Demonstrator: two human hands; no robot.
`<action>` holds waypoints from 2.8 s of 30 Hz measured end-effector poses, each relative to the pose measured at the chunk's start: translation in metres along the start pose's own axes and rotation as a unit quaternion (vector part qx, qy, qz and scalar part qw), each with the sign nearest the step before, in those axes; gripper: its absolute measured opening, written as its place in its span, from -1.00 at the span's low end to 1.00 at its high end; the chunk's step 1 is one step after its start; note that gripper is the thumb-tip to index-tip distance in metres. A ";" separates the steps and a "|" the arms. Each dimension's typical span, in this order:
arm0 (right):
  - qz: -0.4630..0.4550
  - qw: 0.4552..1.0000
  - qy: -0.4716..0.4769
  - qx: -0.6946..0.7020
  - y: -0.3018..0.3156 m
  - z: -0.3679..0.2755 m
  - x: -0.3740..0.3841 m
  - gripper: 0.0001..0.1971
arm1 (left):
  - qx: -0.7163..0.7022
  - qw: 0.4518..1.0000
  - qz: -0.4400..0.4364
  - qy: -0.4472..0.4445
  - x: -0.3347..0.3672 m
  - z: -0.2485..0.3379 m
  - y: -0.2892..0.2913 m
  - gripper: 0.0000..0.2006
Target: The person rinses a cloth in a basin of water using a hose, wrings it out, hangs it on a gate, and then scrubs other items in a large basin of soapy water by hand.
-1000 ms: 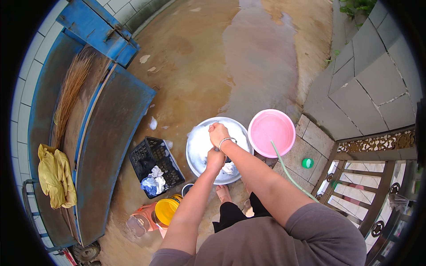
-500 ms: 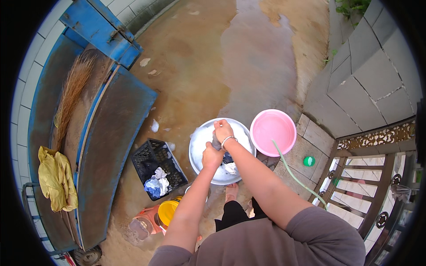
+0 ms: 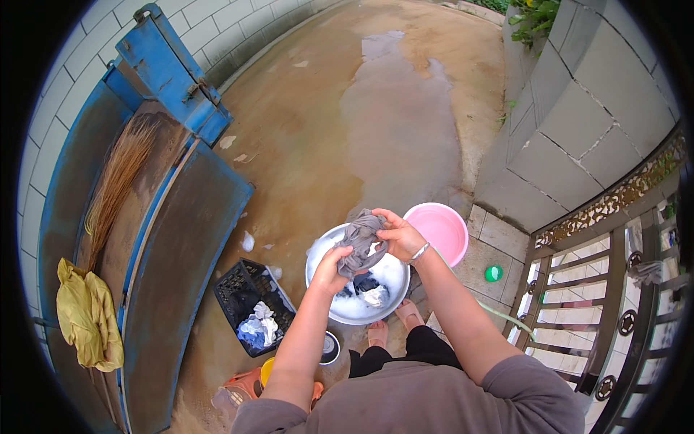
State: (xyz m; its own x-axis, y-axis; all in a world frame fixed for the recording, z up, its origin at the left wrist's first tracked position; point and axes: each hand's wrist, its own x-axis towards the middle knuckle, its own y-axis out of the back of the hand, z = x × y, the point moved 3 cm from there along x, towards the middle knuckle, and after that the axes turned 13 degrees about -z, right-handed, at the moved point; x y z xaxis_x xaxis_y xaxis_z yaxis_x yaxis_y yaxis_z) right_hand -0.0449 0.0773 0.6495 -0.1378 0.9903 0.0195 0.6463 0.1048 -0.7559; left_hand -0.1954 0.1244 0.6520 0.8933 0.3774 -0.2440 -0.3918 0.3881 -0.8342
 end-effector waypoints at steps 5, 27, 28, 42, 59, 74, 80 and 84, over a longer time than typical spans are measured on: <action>0.137 0.986 -0.039 -0.082 -0.005 -0.006 -0.022 -0.46 | 0.130 0.990 -0.028 -0.051 0.013 -0.008 -0.015 -0.54; 0.454 0.769 0.237 -0.382 -0.016 -0.113 -0.223 -0.80 | 0.161 0.917 -0.286 0.228 0.114 -0.175 -0.133 -0.66; 0.465 0.761 0.243 -0.381 -0.013 -0.115 -0.236 -0.80 | 0.163 0.911 -0.295 0.237 0.120 -0.184 -0.140 -0.66; 0.464 0.767 0.328 -0.297 -0.030 -0.132 -0.365 -0.81 | 0.171 0.812 -0.378 0.410 0.111 -0.285 -0.201 -0.64; 0.320 0.683 0.651 -0.087 -0.103 -0.141 -0.449 -0.88 | 0.070 0.717 -0.392 0.572 0.078 -0.331 -0.205 -0.67; 0.647 0.381 0.631 -0.194 -0.179 -0.066 -0.562 -0.88 | 0.252 0.594 -0.517 0.562 0.053 -0.320 -0.244 -0.90; 0.878 0.154 0.273 -0.361 -0.217 -0.005 -0.592 -0.76 | 0.318 0.547 -0.580 0.513 0.048 -0.334 -0.276 -0.90; 0.922 0.060 0.192 -0.331 -0.248 0.017 -0.601 -0.77 | 0.397 0.502 -0.582 0.501 0.031 -0.353 -0.296 -0.88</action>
State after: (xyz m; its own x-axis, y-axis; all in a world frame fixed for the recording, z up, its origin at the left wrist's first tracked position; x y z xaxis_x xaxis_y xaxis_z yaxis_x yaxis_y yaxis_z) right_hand -0.1351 -0.5451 0.8138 0.5712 -0.7095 0.4127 -0.7974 -0.3605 0.4840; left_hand 0.0259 -0.2753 0.7165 0.1251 -0.9522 -0.2786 0.9157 0.2189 -0.3371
